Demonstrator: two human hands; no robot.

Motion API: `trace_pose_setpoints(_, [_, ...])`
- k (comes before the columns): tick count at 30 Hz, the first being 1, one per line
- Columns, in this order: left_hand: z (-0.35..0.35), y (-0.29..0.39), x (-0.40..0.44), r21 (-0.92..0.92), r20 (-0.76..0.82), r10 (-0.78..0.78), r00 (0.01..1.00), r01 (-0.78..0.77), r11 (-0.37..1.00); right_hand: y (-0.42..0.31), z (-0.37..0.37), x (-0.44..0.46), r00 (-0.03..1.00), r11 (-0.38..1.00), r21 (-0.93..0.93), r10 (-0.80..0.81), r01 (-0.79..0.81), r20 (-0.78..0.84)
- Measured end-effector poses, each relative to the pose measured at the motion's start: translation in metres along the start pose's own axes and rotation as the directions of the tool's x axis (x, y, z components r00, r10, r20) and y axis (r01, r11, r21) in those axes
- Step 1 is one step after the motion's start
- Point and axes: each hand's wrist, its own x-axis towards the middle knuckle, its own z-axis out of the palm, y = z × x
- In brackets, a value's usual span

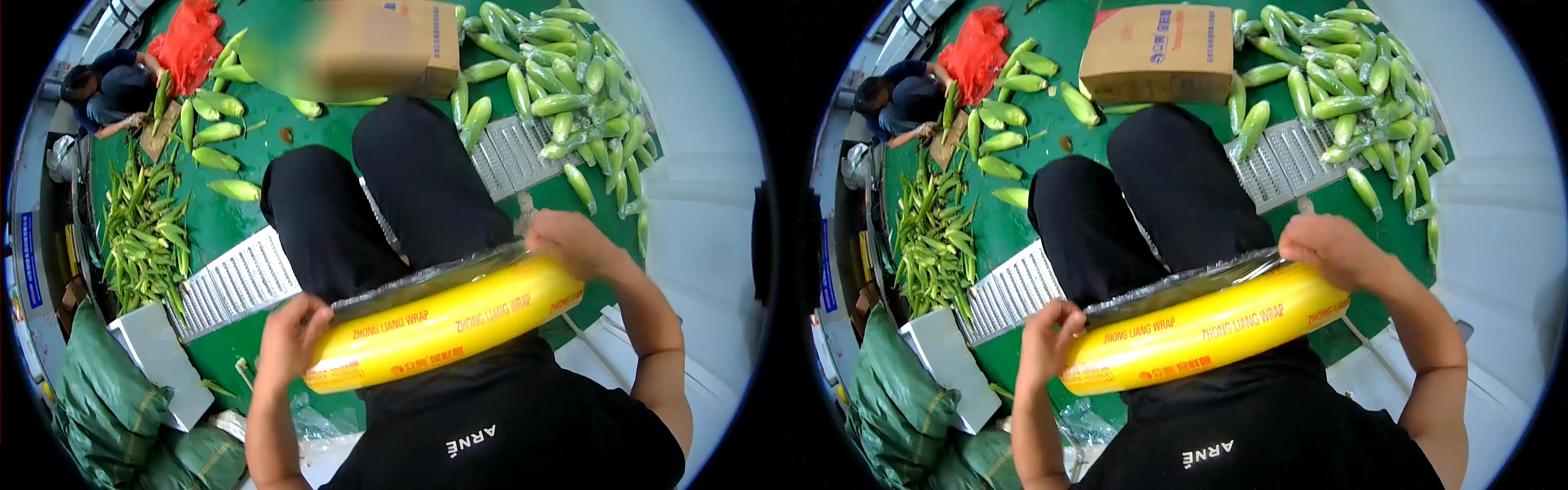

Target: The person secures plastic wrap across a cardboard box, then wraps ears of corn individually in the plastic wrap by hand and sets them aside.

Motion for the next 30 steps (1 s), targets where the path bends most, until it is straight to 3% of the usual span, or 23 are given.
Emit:
trace_pose_setpoints(2, [0.006,-0.018,-0.013,-0.208,-0.022,-0.076,0.997,0.070,0.976,-0.011,0.002,-0.018,0.997,0.997,0.012,0.081,-0.081,0.007])
trace_pose_setpoints(4, [0.016,-0.039,-0.023,-0.357,-0.132,-0.029,0.991,-0.020,0.934,-0.022,0.021,-0.035,0.962,0.993,0.062,0.109,-0.096,-0.252])
trace_pose_setpoints(6, [0.032,-0.036,-0.036,-0.472,-0.234,-0.050,0.971,-0.069,0.879,-0.035,0.028,-0.050,0.921,0.930,0.305,0.291,-0.208,-0.260])
trace_pose_setpoints(7, [0.031,-0.030,-0.041,-0.401,-0.265,0.002,0.964,-0.112,0.909,-0.043,0.020,-0.054,0.917,0.895,0.362,0.346,-0.260,-0.196])
trace_pose_setpoints(10, [0.028,0.002,-0.052,-0.365,-0.388,0.116,0.914,-0.268,0.892,-0.050,0.018,-0.065,0.872,0.849,0.507,0.357,-0.152,-0.336])
trace_pose_setpoints(12, [0.013,0.031,-0.047,-0.324,-0.451,0.047,0.891,-0.213,0.922,-0.058,-0.001,-0.060,0.812,0.863,0.497,0.355,-0.094,-0.463])
trace_pose_setpoints(14, [-0.002,0.063,-0.032,-0.424,-0.526,0.181,0.831,-0.441,0.791,-0.065,-0.031,-0.052,0.737,0.852,0.522,0.329,0.037,-0.590])
trace_pose_setpoints(15, [-0.020,0.097,-0.028,-0.230,-0.576,0.279,0.768,-0.480,0.847,-0.063,-0.050,-0.045,0.688,0.874,0.476,0.284,0.101,-0.668])
trace_pose_setpoints(16, [-0.041,0.118,-0.005,-0.079,-0.626,0.444,0.641,-0.618,0.782,-0.061,-0.072,-0.037,0.637,0.891,0.428,0.243,0.153,-0.732])
trace_pose_setpoints(18, [-0.089,0.185,0.041,0.103,-0.576,0.580,0.576,-0.653,0.750,-0.058,-0.131,0.001,0.554,0.907,0.370,0.206,0.202,-0.807])
trace_pose_setpoints(19, [-0.110,0.212,0.085,0.171,-0.548,0.704,0.453,-0.763,0.623,-0.051,-0.161,0.029,0.536,0.916,0.315,0.140,0.250,-0.832])
trace_pose_setpoints(20, [-0.127,0.237,0.125,0.362,-0.513,0.793,0.330,-0.754,0.548,-0.041,-0.190,0.058,0.510,0.919,0.254,0.070,0.301,-0.857])
trace_pose_setpoints(22, [-0.144,0.260,0.220,0.010,-0.514,0.744,0.427,-0.864,0.503,0.007,-0.228,0.130,0.540,0.834,0.345,0.069,0.430,-0.839])
trace_pose_setpoints(24, [-0.152,0.262,0.323,-0.082,-0.515,0.697,0.500,-0.838,0.540,0.058,-0.244,0.203,0.592,0.805,0.447,0.154,0.389,-0.791])
trace_pose_setpoints(26, [-0.150,0.253,0.426,-0.177,-0.494,0.587,0.642,-0.735,0.655,0.115,-0.246,0.277,0.635,0.782,0.525,0.224,0.336,-0.740])
trace_pose_setpoints(28, [-0.135,0.248,0.511,-0.326,-0.489,0.494,0.719,-0.676,0.661,0.175,-0.240,0.349,0.622,0.712,0.645,0.379,0.277,-0.685])
trace_pose_setpoints(30, [-0.129,0.255,0.588,-0.360,-0.477,0.453,0.753,-0.638,0.681,0.223,-0.244,0.412,0.574,0.721,0.661,0.457,0.209,-0.680])
